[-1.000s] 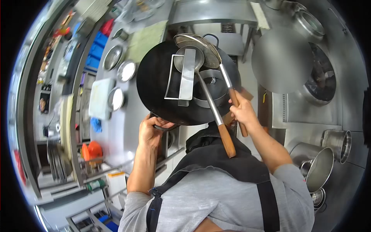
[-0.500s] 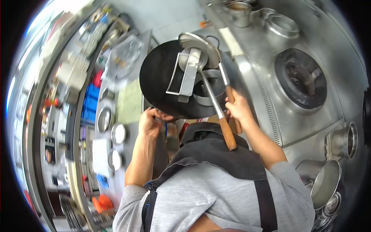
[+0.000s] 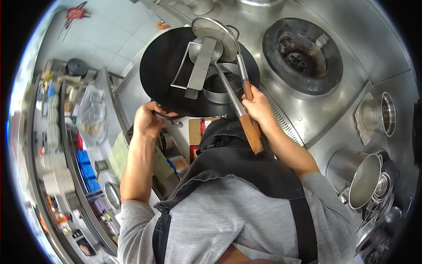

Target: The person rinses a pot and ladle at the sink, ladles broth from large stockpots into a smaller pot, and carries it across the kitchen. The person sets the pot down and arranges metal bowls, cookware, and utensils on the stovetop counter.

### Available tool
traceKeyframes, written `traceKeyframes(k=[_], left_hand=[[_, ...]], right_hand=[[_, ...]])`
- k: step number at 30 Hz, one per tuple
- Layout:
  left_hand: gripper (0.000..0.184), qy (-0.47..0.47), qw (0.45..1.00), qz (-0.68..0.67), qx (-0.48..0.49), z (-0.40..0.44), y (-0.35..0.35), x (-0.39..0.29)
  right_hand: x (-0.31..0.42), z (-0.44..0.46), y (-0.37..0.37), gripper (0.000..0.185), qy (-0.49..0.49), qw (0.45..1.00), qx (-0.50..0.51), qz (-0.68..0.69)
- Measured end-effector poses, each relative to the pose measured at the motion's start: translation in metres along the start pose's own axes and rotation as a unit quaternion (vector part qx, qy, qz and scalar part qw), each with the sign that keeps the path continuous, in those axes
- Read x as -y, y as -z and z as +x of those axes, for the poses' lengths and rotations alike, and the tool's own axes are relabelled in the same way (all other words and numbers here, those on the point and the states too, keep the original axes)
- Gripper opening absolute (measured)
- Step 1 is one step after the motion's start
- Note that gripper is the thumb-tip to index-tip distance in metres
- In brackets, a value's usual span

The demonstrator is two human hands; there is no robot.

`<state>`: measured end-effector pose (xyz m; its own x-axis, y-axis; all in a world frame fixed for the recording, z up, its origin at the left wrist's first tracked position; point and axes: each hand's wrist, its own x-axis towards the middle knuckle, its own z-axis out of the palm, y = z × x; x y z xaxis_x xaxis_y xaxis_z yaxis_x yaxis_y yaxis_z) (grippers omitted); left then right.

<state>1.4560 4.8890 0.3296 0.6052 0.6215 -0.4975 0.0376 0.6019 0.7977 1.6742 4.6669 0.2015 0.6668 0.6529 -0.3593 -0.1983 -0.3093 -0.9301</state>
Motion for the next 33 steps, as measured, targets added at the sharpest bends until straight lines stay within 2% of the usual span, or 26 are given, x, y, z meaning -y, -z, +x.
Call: traceKeyframes(k=[1, 3, 5, 6, 9, 10, 13, 15, 17, 20, 24, 25, 28, 29, 31, 33], left_hand=[[0.013, 0.004, 1.000, 0.015, 0.023, 0.029, 0.003, -0.010], [0.008, 0.025, 0.999, 0.024, 0.019, 0.073, -0.019, -0.033], [0.007, 0.050, 0.992, 0.113, -0.031, 0.113, -0.061, -0.066], [0.006, 0.066, 0.988, 0.138, -0.005, 0.136, -0.073, -0.083], [0.009, 0.109, 0.965, 0.239, 0.016, 0.190, -0.115, -0.124], [0.006, 0.105, 0.951, 0.291, 0.015, 0.204, -0.132, -0.139], [0.003, 0.121, 0.923, 0.365, 0.004, 0.245, -0.176, -0.170], [0.003, 0.135, 0.903, 0.408, 0.025, 0.265, -0.199, -0.188], [0.003, 0.145, 0.885, 0.440, 0.040, 0.278, -0.211, -0.195], [0.004, 0.130, 0.863, 0.487, 0.034, 0.285, -0.225, -0.205], [0.007, 0.129, 0.870, 0.474, 0.040, 0.289, -0.219, -0.211], [0.003, 0.107, 0.885, 0.453, 0.032, 0.285, -0.215, -0.209], [0.009, 0.079, 0.908, 0.407, 0.056, 0.267, -0.197, -0.201], [0.022, 0.081, 0.918, 0.382, 0.074, 0.264, -0.190, -0.197], [0.043, 0.086, 0.945, 0.284, 0.138, 0.256, -0.185, -0.177], [0.053, 0.109, 0.952, 0.201, 0.202, 0.264, -0.170, -0.151]], right_hand=[[-0.001, 0.014, 0.003, 0.043, -0.008, 1.000, -0.010, 0.004], [0.001, 0.043, 0.004, 0.043, 0.036, 0.998, -0.047, -0.029], [-0.023, 0.085, -0.005, 0.044, 0.058, 0.994, -0.079, -0.044], [-0.020, 0.106, -0.005, 0.046, 0.088, 0.988, -0.105, -0.066], [-0.004, 0.141, -0.011, 0.050, 0.038, 0.995, -0.092, -0.021], [-0.004, 0.155, -0.016, 0.051, 0.049, 0.992, -0.115, -0.028], [0.018, 0.180, -0.026, 0.054, -0.005, 0.989, -0.082, 0.119], [0.022, 0.193, -0.039, 0.055, -0.041, 0.987, -0.101, 0.117], [0.009, 0.213, -0.057, 0.057, -0.013, 0.985, -0.103, 0.140], [0.017, 0.223, -0.066, 0.059, -0.035, 0.983, -0.098, 0.154], [0.014, 0.234, -0.066, 0.062, -0.019, 0.979, -0.107, 0.171], [0.013, 0.235, -0.062, 0.063, -0.014, 0.980, -0.115, 0.162], [0.052, 0.207, -0.016, 0.063, -0.017, 0.979, -0.125, 0.158], [0.056, 0.198, -0.001, 0.063, -0.016, 0.978, -0.141, 0.153], [0.059, 0.182, 0.033, 0.065, 0.015, 0.978, -0.204, 0.046], [0.051, 0.163, 0.066, 0.064, 0.053, 0.953, -0.289, -0.068]])
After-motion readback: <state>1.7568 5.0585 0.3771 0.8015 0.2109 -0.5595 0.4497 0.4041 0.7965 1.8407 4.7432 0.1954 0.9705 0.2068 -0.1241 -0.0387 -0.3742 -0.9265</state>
